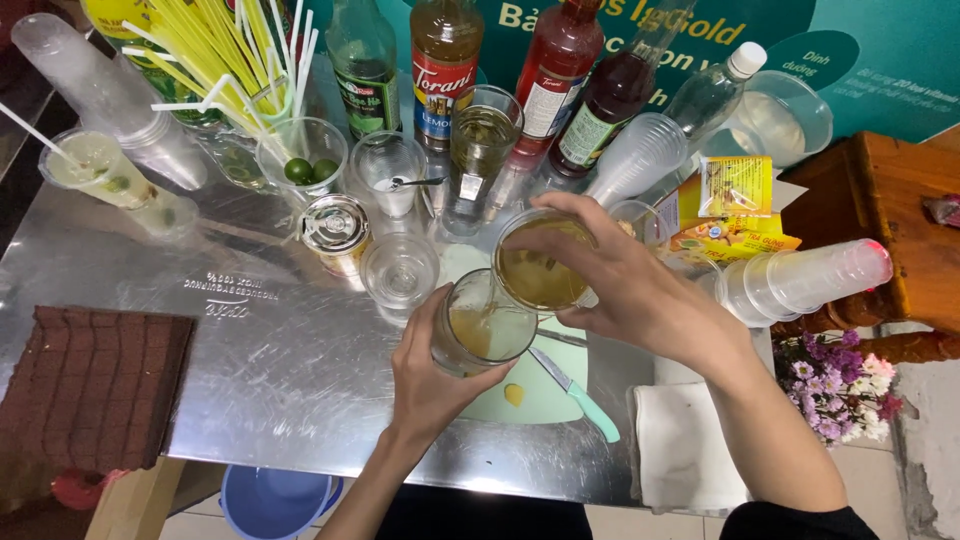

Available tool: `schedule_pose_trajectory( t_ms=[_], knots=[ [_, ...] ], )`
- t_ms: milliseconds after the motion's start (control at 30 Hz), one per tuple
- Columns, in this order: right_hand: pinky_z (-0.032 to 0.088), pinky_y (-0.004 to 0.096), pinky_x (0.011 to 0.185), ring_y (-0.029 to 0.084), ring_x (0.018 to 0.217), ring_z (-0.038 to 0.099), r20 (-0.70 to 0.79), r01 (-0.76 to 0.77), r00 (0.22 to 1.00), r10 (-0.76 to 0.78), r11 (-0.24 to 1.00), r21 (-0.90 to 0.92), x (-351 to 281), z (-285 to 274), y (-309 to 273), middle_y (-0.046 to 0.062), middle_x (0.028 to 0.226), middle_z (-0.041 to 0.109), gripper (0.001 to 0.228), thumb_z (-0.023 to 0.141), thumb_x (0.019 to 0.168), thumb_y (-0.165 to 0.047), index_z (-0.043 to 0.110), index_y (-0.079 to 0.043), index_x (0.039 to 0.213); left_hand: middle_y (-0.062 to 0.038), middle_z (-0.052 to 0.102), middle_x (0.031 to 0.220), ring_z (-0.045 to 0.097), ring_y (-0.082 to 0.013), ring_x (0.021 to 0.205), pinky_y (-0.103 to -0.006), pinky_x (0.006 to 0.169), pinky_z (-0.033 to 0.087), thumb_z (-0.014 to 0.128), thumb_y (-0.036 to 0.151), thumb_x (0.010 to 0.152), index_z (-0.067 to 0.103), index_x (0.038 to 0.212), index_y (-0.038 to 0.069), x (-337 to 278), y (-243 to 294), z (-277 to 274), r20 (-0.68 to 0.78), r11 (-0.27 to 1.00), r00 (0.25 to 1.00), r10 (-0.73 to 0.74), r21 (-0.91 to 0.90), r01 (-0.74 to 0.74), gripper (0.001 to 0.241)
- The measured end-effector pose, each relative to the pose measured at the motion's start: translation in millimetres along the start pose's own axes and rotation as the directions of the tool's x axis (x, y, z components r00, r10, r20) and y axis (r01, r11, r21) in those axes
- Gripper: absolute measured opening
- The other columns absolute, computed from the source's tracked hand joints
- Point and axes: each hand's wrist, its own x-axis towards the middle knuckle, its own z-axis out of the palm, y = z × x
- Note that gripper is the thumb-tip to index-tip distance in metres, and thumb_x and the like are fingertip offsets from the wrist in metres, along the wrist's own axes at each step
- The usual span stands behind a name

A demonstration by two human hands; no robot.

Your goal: The person slices a piece of ginger on a cutting board using a knife. They then place the ginger slices into a glass, add a powdered substance from a sachet, and pour in a liquid. The person stirs the mixture with a spoon and adds ice cubes to the glass.

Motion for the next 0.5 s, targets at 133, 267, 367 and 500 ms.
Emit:
schedule_pose_trajectory(
  t_ms=[133,267,367,500],
  knots=[
    [0.049,0.054,0.102,0.04,0.136,0.048,-0.017,0.055,0.998,-0.056,0.998,-0.044,-1.7,2.0,0.2,0.013,0.157,0.033,0.078,0.084,0.071,0.002,0.051,-0.023,0.136,-0.01,0.065,0.138,0.061,-0.0231,0.13,-0.0366,0.108,0.052,0.1,0.039,0.059,0.053,0.141,0.004,-1.4,-3.9,2.2,0.005,1.0,1.0,0.004,0.003,-0.004,0.101],
    [0.048,0.05,0.104,0.036,0.139,0.045,-0.016,0.023,1.0,-0.023,0.999,0.033,-2.9,2.9,5.8,0.01,0.158,0.032,0.075,0.082,0.072,0.003,0.053,-0.022,0.136,-0.012,0.066,0.137,0.062,-0.0242,0.129,-0.0366,0.108,0.053,0.1,0.039,0.06,0.054,0.14,0.002,-2.0,-2.5,3.1,-0.023,0.999,0.999,0.041,0.0,-0.041,0.1],
    [0.046,0.053,0.106,0.031,0.142,0.044,-0.04,-0.024,0.999,0.028,0.996,0.085,-0.5,4.6,17.1,0.006,0.157,0.037,0.077,0.086,0.069,-0.006,0.054,-0.024,0.136,-0.012,0.066,0.137,0.063,-0.0234,0.129,-0.0352,0.108,0.053,0.101,0.038,0.059,0.054,0.14,0.002,-3.2,-0.1,1.3,-0.032,0.999,0.999,0.023,-0.022,-0.023,0.1],
    [0.05,0.035,0.113,0.024,0.132,0.055,-0.195,0.123,0.979,-0.06,0.937,0.327,5.1,5.5,26.8,0.012,0.141,0.055,0.073,0.09,0.068,-0.005,0.056,-0.012,0.132,-0.01,0.065,0.141,0.063,-0.0223,0.129,-0.034,0.106,0.054,0.103,0.034,0.052,0.051,0.144,0.007,-6.5,-0.6,-0.3,-0.026,0.994,0.998,-0.061,-0.092,0.058,0.109]
  ],
)
